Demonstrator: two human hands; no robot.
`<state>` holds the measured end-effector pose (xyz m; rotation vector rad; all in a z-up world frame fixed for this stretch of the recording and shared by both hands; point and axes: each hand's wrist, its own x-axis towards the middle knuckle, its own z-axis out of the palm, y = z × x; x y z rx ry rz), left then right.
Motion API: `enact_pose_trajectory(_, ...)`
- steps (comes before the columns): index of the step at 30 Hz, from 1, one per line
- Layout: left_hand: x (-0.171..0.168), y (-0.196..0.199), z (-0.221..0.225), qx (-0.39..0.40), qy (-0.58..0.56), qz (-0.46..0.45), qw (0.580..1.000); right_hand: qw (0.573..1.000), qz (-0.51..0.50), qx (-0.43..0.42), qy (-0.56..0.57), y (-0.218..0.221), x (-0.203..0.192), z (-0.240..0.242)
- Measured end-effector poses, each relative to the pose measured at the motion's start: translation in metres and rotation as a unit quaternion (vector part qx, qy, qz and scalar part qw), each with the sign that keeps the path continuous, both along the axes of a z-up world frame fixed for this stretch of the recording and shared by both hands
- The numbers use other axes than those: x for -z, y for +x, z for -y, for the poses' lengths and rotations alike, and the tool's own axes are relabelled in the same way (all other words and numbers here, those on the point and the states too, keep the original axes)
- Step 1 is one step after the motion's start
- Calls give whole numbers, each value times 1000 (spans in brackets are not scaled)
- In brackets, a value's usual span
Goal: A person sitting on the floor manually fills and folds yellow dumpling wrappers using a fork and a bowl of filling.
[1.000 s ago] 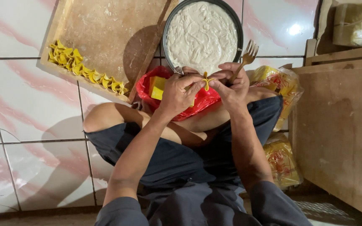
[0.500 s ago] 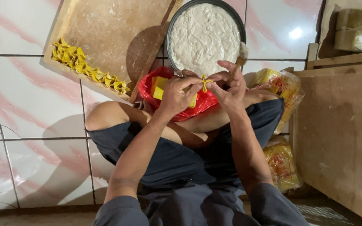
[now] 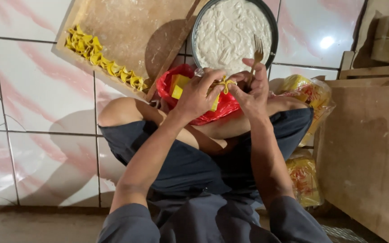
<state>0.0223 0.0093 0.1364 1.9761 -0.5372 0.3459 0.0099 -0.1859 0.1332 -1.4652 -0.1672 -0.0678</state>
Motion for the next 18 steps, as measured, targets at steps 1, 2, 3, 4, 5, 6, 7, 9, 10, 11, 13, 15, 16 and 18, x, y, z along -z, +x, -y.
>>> enact_pose_trajectory(1, -15, 0, -6, 42, 22, -11, 999, 1000, 3, -8, 1, 1, -3, -2)
enact_pose_trajectory(2, -29, 1, -11, 84, 44, -23, 995, 1000, 7, -15, 2, 2, -7, -3)
enact_pose_trajectory(3, -37, 2, -14, 83, 46, -21, 995, 1000, 8, -16, 3, 2, -4, -3)
enact_pose_trajectory(4, -46, 4, -16, 123, 74, 5, 990, 999, 10, -29, 16, 2, -1, -2)
enact_pose_trajectory(5, -54, 7, -18, 165, 101, 33, 981, 999, 12, -42, 27, 3, 2, 0)
enact_pose_trajectory(6, -53, 10, -21, 164, 103, 36, 980, 999, 14, -42, 29, 6, 2, -1)
enact_pose_trajectory(7, -52, 9, -24, 163, 140, 70, 974, 999, 1, -44, 21, 5, 2, -1)
enact_pose_trajectory(9, -45, 9, -27, 162, 178, 105, 965, 999, -13, -46, 12, 5, -4, -4)
enact_pose_trajectory(10, -41, 10, -27, 137, 195, 123, 963, 998, -20, -51, 17, 5, -9, -8)
enact_pose_trajectory(11, -36, 9, -26, 112, 212, 139, 961, 998, -29, -55, 22, 4, -15, -11)
enact_pose_trajectory(13, -26, 16, -32, 97, 217, 144, 961, 998, -37, -48, 33, 4, -34, -14)
enact_pose_trajectory(15, -21, 32, -50, 78, 225, 151, 960, 997, -43, -45, 45, 1, -36, -5)
enact_pose_trajectory(16, -21, 45, -64, 61, 277, 127, 950, 997, -58, -35, 29, -4, -29, 7)
enact_pose_trajectory(18, -21, 67, -101, 40, 332, 100, 937, 997, -74, -31, 15, -15, -22, 24)
